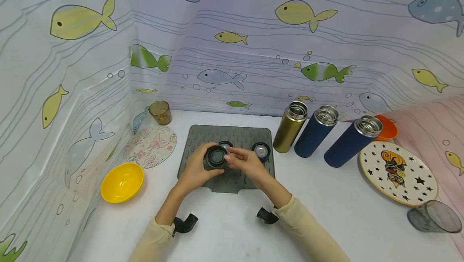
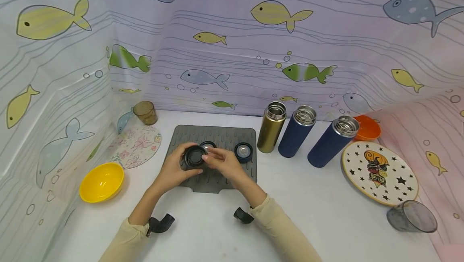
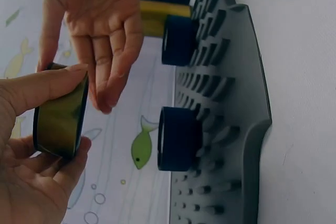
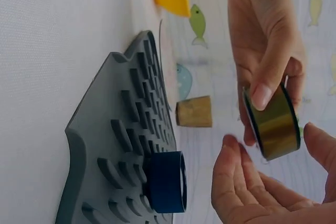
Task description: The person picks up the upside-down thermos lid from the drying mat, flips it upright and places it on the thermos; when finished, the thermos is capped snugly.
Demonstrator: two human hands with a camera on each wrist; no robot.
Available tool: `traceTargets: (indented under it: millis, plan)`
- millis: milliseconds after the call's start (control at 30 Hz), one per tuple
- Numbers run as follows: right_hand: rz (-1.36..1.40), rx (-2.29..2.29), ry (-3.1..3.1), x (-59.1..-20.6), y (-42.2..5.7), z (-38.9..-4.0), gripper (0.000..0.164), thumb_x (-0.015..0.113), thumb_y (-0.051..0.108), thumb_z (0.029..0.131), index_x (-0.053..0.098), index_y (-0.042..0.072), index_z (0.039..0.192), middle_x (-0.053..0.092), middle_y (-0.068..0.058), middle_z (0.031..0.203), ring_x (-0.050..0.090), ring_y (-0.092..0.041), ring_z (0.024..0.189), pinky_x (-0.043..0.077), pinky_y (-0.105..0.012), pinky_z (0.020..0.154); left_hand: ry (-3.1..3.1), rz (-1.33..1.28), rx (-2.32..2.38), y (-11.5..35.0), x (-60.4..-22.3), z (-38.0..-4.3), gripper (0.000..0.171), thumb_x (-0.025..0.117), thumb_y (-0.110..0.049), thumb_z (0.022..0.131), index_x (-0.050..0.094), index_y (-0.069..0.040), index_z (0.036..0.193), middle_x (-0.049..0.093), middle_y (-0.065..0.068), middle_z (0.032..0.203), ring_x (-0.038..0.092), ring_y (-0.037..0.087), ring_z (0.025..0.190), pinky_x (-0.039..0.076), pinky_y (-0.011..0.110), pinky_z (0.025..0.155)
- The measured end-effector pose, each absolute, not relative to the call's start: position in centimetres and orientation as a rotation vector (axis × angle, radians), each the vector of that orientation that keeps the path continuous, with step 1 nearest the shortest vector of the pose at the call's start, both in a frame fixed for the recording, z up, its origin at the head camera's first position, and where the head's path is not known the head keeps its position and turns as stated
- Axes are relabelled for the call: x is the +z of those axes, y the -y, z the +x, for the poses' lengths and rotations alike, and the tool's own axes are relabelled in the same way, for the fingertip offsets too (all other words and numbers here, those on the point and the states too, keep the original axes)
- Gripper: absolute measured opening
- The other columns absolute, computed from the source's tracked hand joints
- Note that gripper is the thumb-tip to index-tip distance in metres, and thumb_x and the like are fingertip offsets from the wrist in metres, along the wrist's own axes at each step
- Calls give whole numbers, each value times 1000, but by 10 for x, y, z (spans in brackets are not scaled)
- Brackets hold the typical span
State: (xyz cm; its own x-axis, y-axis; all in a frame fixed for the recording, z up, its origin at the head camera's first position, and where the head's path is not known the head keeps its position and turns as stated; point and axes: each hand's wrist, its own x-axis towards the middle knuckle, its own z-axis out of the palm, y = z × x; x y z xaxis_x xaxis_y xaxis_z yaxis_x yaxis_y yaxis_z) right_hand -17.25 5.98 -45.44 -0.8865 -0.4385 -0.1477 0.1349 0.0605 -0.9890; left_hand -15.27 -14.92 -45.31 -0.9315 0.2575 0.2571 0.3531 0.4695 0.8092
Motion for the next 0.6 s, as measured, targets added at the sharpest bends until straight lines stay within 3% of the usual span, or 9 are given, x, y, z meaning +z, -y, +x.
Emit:
traceTargets:
  millis: [267,433,600]
  plan:
    - [-321,-1916,-1790,-454,-66,-173,51,63,23,98,52,-10,136,63,-26,128,71,-27,104,55,-39,95,2578,-583,-1512,141,-451,-148,77,87,-3,72,50,-6,139,57,14,132,55,35,124,47,58,99]
    - [-283,-1946,-1800,-455,-69,-171,49,65,16,95,53,-9,136,62,-26,129,71,-24,102,55,-39,95,2603,-602,-1521,138,-451,-147,82,87,-5,73,45,-8,144,54,13,137,52,34,128,46,58,102]
    - [-237,-1975,-1984,-450,-71,-164,51,72,12,90,57,-3,135,65,-22,126,69,-27,107,56,-36,94,2633,-625,-1638,141,-447,-146,93,87,-15,76,34,-9,152,44,16,148,43,35,138,38,53,113]
